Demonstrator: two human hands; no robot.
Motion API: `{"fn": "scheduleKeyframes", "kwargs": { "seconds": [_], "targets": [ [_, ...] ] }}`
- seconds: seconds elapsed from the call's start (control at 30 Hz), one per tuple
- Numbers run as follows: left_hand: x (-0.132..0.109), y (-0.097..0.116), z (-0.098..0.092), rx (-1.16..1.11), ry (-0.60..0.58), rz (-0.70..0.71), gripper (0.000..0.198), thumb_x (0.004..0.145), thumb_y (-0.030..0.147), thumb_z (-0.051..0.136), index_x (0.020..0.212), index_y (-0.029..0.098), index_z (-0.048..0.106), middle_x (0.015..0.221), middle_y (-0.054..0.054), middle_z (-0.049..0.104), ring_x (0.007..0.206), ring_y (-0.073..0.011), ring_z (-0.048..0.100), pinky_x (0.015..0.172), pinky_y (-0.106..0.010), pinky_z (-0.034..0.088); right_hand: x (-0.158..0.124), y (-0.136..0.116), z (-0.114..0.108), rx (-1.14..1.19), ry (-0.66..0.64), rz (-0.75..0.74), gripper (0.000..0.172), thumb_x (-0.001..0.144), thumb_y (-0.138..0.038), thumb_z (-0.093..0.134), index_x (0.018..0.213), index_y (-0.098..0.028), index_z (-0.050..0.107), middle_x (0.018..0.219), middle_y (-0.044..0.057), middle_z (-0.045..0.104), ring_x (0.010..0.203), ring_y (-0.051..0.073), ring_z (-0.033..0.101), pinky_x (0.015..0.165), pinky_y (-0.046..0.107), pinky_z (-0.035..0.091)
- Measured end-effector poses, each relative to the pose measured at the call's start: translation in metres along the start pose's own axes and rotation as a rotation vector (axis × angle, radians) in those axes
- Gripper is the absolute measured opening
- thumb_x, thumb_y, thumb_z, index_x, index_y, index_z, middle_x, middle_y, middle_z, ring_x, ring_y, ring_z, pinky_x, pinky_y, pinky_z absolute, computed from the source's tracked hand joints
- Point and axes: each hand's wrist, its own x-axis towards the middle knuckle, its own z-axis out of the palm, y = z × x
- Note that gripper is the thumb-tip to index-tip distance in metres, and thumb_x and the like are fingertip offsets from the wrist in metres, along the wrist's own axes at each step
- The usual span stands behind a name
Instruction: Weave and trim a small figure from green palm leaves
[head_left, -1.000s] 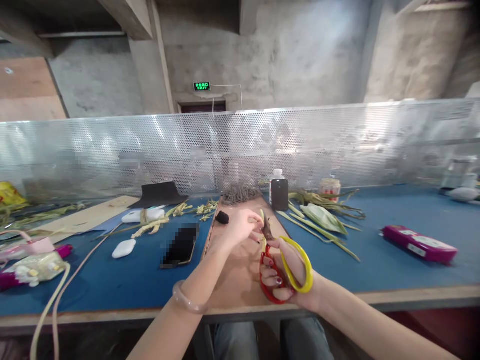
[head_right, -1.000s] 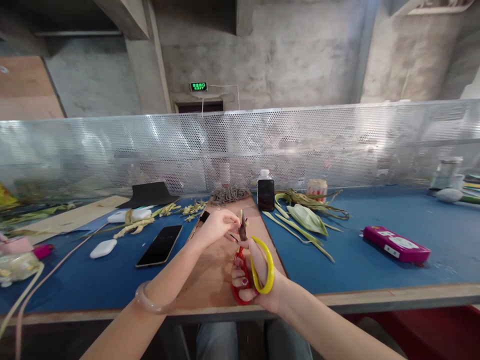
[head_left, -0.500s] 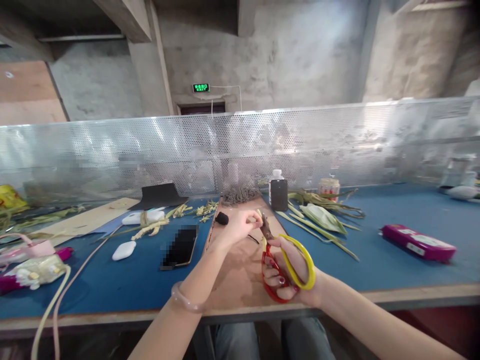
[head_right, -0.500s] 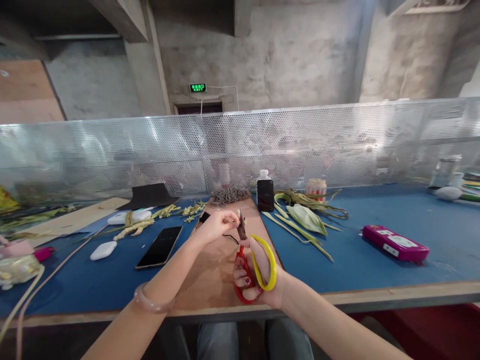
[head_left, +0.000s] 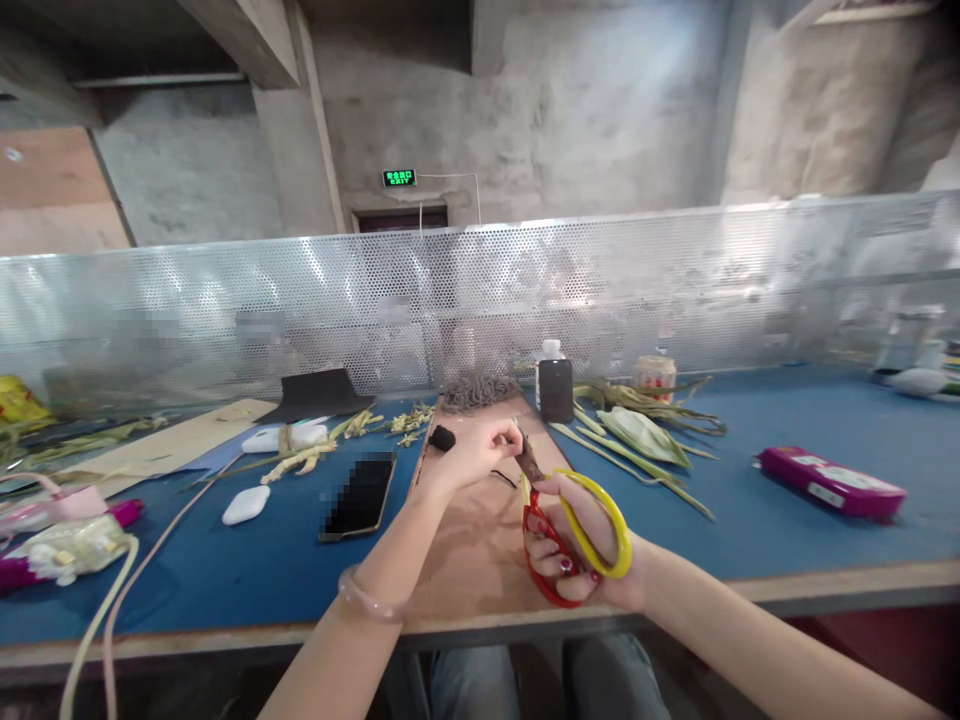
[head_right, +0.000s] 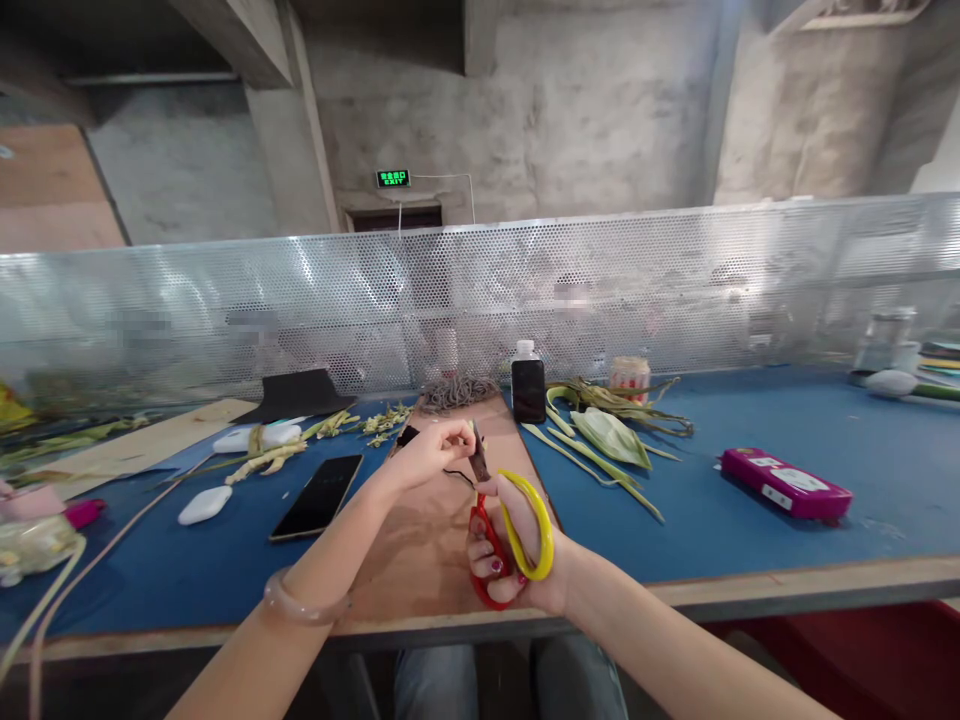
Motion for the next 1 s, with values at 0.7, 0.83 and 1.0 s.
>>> {"fn": "scheduleKeyframes", "kwargs": {
  "seconds": [0.7, 0.83, 1.0],
  "targets": [
    [0.003, -0.016, 0.005, -0.229, 0.120, -0.001, 0.014, 0.075, 0.029, 0.066, 0.076, 0.016, 0.065, 0.103, -0.005, 0.040, 0.090, -0.0140, 0.056, 0.091, -0.036, 0.048, 0.000, 0.002, -0.005, -0.039, -0.002, -0.096, 0.034, 0.076, -0.049, 0.045, 0.061, -0.019, 0.036, 0.052, -0.007, 0.024, 0.039, 0.005, 0.020, 0.029, 0.013, 0.007],
    [0.003, -0.012, 0.005, -0.357, 0.111, 0.021, 0.014, 0.073, 0.030, 0.068, 0.076, 0.017, 0.064, 0.102, -0.004, 0.042, 0.092, -0.0148, 0.056, 0.092, -0.037, 0.047, -0.003, 0.003, -0.005, -0.043, -0.041, -0.111, 0.033, 0.077, -0.048, 0.042, 0.062, -0.019, 0.038, 0.053, -0.006, 0.025, 0.039, 0.006, 0.021, 0.028, 0.014, 0.012],
    [0.003, -0.003, 0.007, -0.457, 0.193, 0.041, 0.016, 0.072, 0.030, 0.068, 0.073, 0.016, 0.063, 0.102, -0.004, 0.043, 0.093, -0.0149, 0.055, 0.091, -0.035, 0.046, -0.006, 0.003, 0.001, -0.056, -0.061, -0.142, 0.034, 0.078, -0.048, 0.039, 0.060, -0.020, 0.038, 0.051, -0.006, 0.025, 0.038, 0.007, 0.021, 0.027, 0.015, 0.015]
  ]
}}
